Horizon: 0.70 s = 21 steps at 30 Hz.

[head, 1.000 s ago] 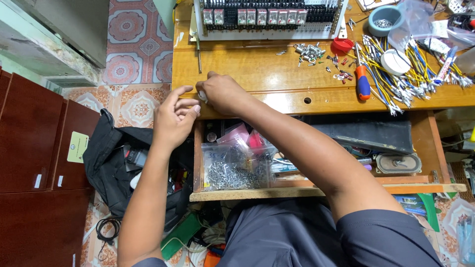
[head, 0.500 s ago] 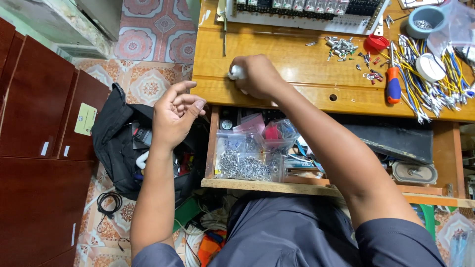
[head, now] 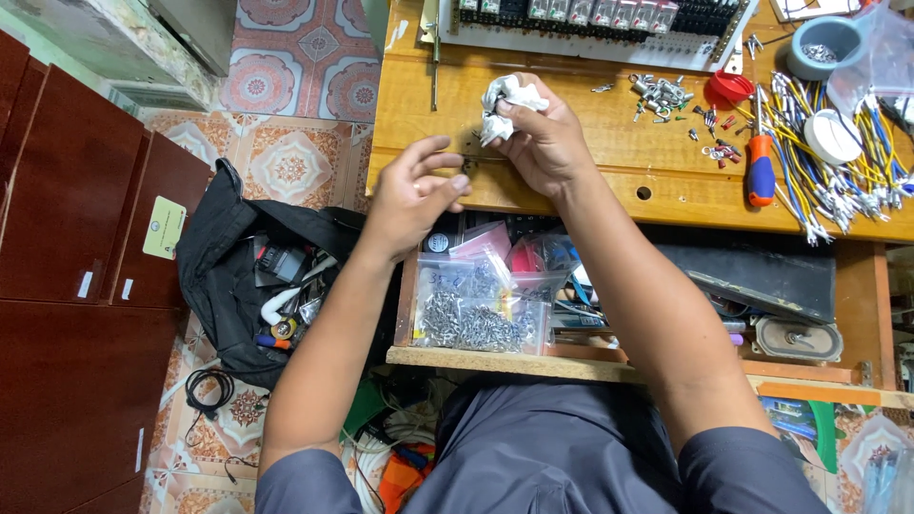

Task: The person cleans a cluttered wooden workbench by first picking up small metal parts and placing them into a drawer. They then use a white cloth to wipe the surface of the workbench, gathering debris and wiping the edges before placing the cloth into a bag.

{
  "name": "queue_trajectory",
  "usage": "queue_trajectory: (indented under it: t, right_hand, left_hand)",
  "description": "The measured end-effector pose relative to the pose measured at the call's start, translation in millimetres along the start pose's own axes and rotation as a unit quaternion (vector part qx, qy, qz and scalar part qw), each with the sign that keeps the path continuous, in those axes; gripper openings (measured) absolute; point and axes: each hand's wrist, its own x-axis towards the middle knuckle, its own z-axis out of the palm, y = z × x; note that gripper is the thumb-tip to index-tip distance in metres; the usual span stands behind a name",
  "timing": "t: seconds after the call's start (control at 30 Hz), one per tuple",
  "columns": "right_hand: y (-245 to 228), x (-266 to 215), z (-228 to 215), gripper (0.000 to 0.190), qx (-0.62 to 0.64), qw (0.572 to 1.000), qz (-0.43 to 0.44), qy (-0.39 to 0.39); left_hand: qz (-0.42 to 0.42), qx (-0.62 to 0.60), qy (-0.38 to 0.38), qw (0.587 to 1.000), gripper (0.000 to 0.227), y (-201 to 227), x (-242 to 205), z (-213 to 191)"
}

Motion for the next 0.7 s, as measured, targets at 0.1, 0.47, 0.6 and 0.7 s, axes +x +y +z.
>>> queue_trajectory:
  t: [0.1, 0.47, 0.6, 0.7]
  right_hand:
    - [6.1, -5.1, -3.9, 0.03, 0.064, 0.997, -0.014, -0.045]
    - [32.3, -10.6, -2.8, 0.032, 0.07, 0.995, -0.059, -0.029]
    - [41.4, -7.4, 3.9, 0.028, 0.043, 0.995, -0.091, -0.002]
    - [46.2, -7.9, 8.0, 0.026, 0.017, 0.995, -0.101, 0.022]
  left_hand:
    - [-0.016, -0.086, -0.003, 0.996, 0.075, -11.0, 18.1, 17.7]
    - [0.02, -0.13, 0.133, 0.982, 0.021, -29.1, 42.4, 41.9]
    - [0.027, -0.209, 0.168, 0.963, 0.026, -30.4, 40.6, 51.9]
    - [0.03, -0.258, 0.183, 0.948, 0.035, -26.5, 36.5, 54.6]
